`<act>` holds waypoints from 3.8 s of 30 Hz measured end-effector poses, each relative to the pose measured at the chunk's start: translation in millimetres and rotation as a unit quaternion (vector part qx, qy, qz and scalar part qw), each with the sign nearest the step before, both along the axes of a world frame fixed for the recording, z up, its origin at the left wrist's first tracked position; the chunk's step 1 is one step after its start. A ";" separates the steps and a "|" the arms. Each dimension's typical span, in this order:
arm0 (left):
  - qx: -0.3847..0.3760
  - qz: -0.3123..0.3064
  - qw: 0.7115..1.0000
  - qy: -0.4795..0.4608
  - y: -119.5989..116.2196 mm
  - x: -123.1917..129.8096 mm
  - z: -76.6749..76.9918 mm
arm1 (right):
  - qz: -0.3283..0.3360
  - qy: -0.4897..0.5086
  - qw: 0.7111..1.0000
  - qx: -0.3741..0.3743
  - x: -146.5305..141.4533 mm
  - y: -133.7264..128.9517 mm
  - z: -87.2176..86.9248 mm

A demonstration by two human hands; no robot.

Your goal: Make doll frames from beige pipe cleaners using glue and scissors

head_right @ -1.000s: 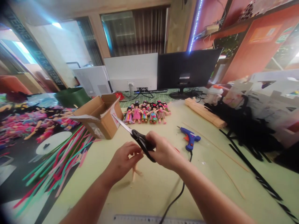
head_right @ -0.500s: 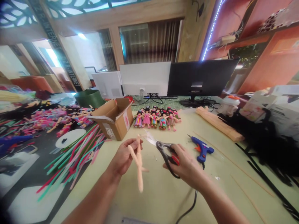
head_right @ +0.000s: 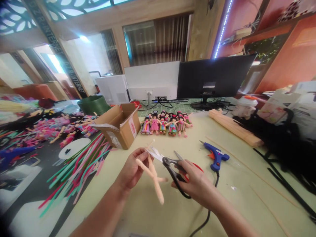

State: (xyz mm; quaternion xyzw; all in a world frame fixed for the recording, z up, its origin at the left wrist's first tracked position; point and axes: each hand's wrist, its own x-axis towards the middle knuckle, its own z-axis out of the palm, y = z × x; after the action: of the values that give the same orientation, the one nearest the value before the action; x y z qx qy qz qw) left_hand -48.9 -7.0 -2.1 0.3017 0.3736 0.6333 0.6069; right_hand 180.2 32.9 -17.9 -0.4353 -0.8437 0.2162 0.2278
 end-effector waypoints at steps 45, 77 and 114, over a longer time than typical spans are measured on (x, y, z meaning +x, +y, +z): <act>-0.034 -0.025 0.993 0.106 0.5 11.2 -10.7 | -0.007 -0.106 0.990 -0.095 -20.8 -20.3 -2.3; -0.056 -0.008 0.998 0.034 2.1 -2.6 -9.2 | -0.254 -0.197 0.947 -0.020 36.8 20.7 5.9; -0.056 -0.053 0.997 -0.024 -0.4 2.6 -4.1 | -0.213 -0.204 0.949 0.111 33.1 58.1 -3.1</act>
State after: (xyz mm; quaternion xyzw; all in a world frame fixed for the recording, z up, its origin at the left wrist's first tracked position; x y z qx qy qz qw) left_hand -46.3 -7.4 -6.2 0.2714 0.3769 0.5853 0.6646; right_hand 213.2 91.0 -21.0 -0.6115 -0.7787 -0.0254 0.1381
